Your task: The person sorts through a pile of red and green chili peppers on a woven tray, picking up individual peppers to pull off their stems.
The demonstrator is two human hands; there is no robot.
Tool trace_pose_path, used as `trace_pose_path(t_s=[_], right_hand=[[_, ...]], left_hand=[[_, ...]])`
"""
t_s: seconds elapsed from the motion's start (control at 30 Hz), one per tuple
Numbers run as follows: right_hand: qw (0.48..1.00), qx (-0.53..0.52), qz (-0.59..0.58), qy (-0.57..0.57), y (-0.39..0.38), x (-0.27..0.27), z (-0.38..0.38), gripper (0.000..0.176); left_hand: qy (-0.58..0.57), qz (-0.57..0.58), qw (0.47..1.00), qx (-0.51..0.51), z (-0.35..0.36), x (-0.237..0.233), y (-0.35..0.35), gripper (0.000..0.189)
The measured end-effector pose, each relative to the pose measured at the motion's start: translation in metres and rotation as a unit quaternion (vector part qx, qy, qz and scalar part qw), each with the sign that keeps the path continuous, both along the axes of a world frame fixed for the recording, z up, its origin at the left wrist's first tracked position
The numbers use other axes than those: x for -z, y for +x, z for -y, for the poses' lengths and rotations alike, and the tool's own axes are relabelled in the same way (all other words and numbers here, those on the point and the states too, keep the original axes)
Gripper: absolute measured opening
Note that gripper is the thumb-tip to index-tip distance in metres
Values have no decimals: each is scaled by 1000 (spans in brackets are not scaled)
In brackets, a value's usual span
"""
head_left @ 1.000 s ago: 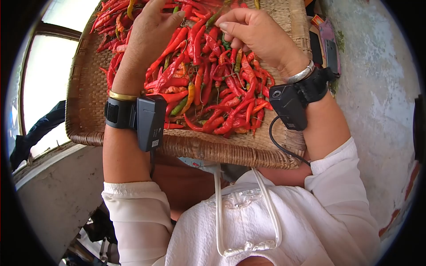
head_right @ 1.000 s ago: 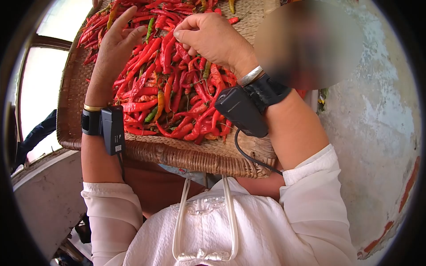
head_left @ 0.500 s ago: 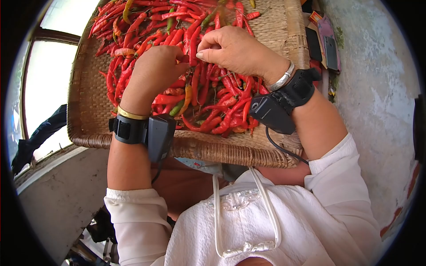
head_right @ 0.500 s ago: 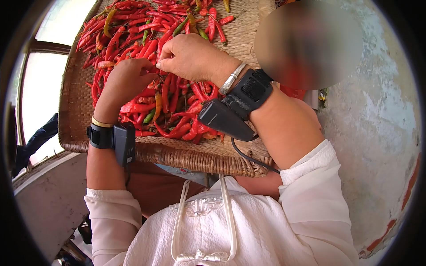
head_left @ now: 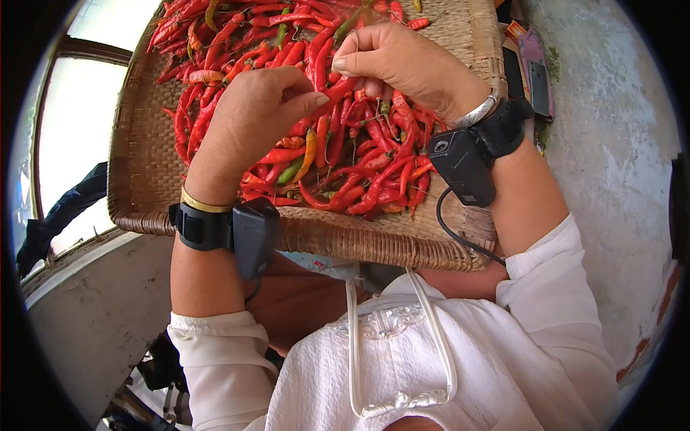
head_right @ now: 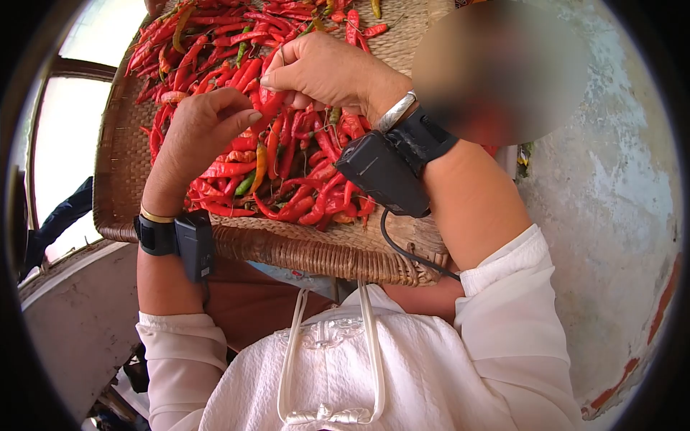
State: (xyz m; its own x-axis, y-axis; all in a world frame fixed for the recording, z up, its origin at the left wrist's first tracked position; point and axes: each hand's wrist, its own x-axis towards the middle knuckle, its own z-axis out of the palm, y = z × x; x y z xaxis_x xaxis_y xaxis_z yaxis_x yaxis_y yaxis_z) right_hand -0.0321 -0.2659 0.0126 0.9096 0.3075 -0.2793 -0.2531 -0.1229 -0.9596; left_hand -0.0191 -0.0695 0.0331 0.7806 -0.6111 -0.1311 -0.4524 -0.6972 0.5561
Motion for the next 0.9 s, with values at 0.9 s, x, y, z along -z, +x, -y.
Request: trace_pose_path(t_s=[0.9], right_hand=[[942,-179,199,-203,-3,9,-21,28]], left_hand=[[-17,-18,998,49,-11,-5,2,16]])
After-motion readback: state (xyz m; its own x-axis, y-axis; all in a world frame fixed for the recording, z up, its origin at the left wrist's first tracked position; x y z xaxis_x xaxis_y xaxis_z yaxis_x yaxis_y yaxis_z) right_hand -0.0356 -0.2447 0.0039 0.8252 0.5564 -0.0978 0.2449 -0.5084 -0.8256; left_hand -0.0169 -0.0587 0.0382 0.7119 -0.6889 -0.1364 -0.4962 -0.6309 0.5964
